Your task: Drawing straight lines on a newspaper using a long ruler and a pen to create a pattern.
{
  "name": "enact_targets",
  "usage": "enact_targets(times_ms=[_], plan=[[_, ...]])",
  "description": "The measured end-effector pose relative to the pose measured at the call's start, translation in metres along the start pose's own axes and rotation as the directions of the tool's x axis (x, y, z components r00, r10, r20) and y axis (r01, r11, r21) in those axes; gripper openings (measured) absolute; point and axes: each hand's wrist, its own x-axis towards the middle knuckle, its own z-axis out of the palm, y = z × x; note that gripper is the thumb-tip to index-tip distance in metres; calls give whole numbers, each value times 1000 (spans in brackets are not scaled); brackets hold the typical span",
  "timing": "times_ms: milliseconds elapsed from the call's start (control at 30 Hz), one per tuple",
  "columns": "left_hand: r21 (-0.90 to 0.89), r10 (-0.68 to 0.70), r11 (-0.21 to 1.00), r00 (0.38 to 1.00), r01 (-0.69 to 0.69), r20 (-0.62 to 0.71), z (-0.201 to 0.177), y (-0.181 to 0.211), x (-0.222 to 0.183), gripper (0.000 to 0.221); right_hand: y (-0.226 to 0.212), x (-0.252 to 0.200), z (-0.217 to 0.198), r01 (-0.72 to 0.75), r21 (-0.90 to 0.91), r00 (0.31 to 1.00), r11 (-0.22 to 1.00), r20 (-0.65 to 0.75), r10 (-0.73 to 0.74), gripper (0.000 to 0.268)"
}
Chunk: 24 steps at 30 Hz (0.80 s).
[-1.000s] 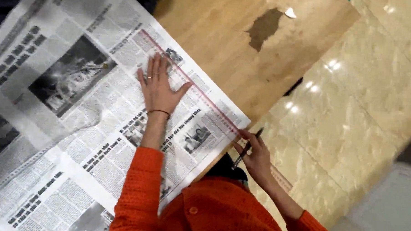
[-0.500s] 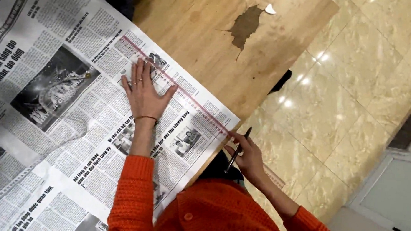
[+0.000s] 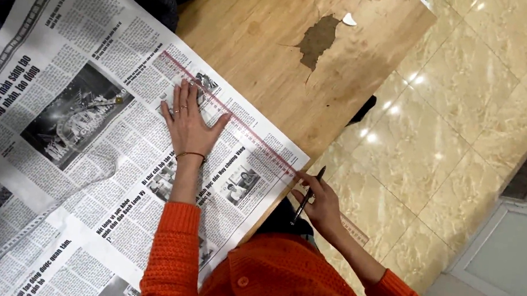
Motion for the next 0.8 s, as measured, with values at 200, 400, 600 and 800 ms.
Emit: enact_targets(times_ms=[200,400,600,800], plan=[[-12,7,1000,1000,-7,-7,0,0,0,97,4,-1,3,-1,-4,1000,1000,8,1,44],[3,5,1000,1000,-5,-8,2,-2,0,98,14,-2,7,29,-44,1000,999,9,-29,46],[-1,18,1000,999,-18,-28,-1,-1,0,97,15,1,3,147,-99,988,984,-37,-152,46],[-10,-14,1000,1000,14,13,-2,0,0,100,9,20,-19,157,21,975,987,-163,-151,35]])
